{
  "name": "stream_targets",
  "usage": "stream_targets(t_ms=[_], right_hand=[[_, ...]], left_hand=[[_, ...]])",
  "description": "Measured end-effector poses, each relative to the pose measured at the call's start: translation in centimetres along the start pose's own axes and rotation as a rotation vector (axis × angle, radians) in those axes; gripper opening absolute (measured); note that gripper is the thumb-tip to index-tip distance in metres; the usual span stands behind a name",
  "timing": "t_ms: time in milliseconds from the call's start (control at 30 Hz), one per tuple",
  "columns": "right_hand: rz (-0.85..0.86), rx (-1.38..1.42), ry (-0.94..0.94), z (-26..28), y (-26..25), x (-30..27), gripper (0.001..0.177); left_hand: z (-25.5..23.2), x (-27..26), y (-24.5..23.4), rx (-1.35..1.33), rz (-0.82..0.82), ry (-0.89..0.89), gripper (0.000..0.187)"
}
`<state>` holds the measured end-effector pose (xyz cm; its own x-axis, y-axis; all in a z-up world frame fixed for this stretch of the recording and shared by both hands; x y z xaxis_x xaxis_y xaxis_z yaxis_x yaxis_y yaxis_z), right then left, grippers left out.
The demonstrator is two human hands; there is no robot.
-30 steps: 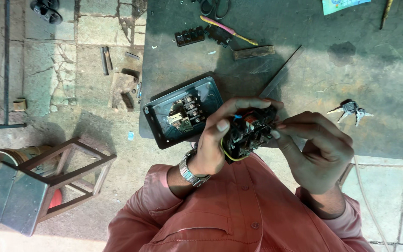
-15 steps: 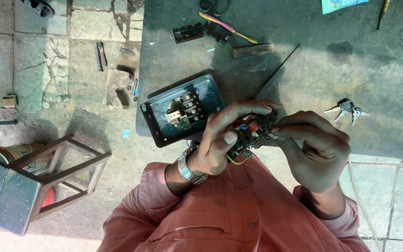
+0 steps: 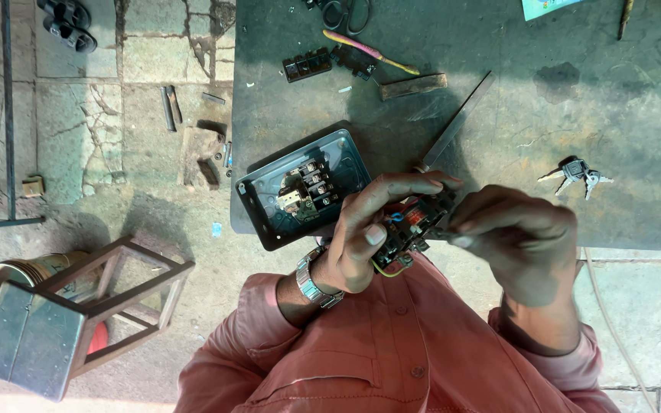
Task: The person uses a screwdriver to disassemble a black plastic electrical housing on a workbench. They remove internal components, manipulate wires and small parts, and place the disassembled pieces on the table.
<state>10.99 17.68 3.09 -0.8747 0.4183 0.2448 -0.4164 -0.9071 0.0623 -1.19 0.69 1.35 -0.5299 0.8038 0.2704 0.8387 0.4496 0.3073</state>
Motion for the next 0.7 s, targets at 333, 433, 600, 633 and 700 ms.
stream_targets(t_ms=[333,433,600,633,700], right_hand=[[-0.330,0.307,-0.010,-4.7,-7.3,-4.0,0.016],[-0.438,0.303,0.028,-4.6,-7.8,-5.6,0.013],[-0.569,0.269,0.085,-4.1,-9.7,-7.1,0.014],[-0.591,0.262,0.087,-3.9,-10.1,-7.3,0.014],[-0.627,0.260,0.074,-3.9,-10.6,-7.2,0.016]], left_hand=[[-3.8,1.5,2.4,-0.247,0.049,-0.028,0.065],[-5.1,2.0,4.0,-0.071,0.132,0.063,0.062],[-5.5,3.0,5.7,0.094,0.350,0.011,0.047],[-5.4,2.9,6.1,0.097,0.382,-0.087,0.043],[-4.5,4.0,6.4,0.100,0.422,-0.107,0.041]])
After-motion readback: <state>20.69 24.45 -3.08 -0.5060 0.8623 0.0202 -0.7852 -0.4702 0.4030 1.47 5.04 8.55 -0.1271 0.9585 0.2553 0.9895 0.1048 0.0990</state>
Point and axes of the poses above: each hand's wrist, its own x-axis towards the middle knuckle, its own y-axis out of the palm, z = x × y, the point moved 2 cm from there along x, towards the middle knuckle, and after that the axes turned 2 degrees about -z, right-handed, at the moved point
